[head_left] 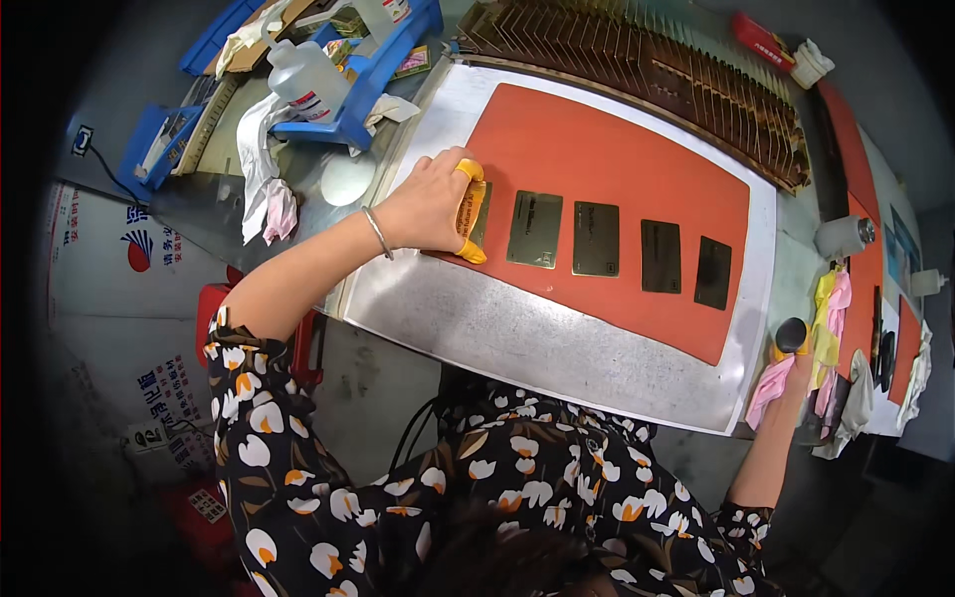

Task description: The person cleans several dark rectangular cards placed on a red mat using a yellow sponge and a liquid solution. They repeatedly wipe the surface of each card, occasionally dipping the sponge into a bottle to reapply the cleaning solution, and then place the cleaned cards into a stack.

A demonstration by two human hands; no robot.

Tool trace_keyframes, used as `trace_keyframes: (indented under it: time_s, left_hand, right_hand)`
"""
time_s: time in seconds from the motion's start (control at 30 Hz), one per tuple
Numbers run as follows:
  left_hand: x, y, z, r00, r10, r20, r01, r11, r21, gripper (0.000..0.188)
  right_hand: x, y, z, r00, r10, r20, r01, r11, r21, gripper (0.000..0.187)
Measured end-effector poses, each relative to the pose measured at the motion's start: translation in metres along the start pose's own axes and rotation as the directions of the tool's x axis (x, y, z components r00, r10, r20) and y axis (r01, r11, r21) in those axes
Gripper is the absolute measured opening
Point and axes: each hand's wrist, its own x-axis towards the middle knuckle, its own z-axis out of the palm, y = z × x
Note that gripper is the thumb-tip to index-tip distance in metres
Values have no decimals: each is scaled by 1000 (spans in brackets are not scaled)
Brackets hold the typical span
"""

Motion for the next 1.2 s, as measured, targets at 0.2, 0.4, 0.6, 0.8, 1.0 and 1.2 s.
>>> trace_keyframes:
  time_s: [0.2, 0.4, 0.6, 0.8, 1.0, 1.2]
  left_hand:
    - [-12, 18, -17, 990, 143, -10, -140, 977, 162, 78]
    - [-25, -23, 2, 953, 175, -248, -267, 871, -412, 78]
    - [-50, -48, 24, 937, 114, -329, -224, 920, -322, 76]
    - [-76, -70, -19, 261, -330, -907, 72, 944, -323, 65]
    - [-54, -134, -29, 161, -502, -850, 146, 864, -482, 81]
    - [-23, -151, -36, 219, -621, -752, 239, 782, -576, 73]
  right_hand:
    - [0, -12, 8, 993, -31, 116, 52, 982, -182, 25]
    - [-15, -28, 69, 941, 4, 338, 137, 909, -393, 26]
    - [-40, -47, 225, 849, 178, 498, 6, 938, -346, 21]
    - [-33, -38, 419, 496, 172, 851, 76, 968, -240, 19]
    - [-25, 12, 600, 364, -6, 931, -219, 971, 93, 14]
    - [-12, 35, 673, 364, 52, 930, -281, 958, 56, 28]
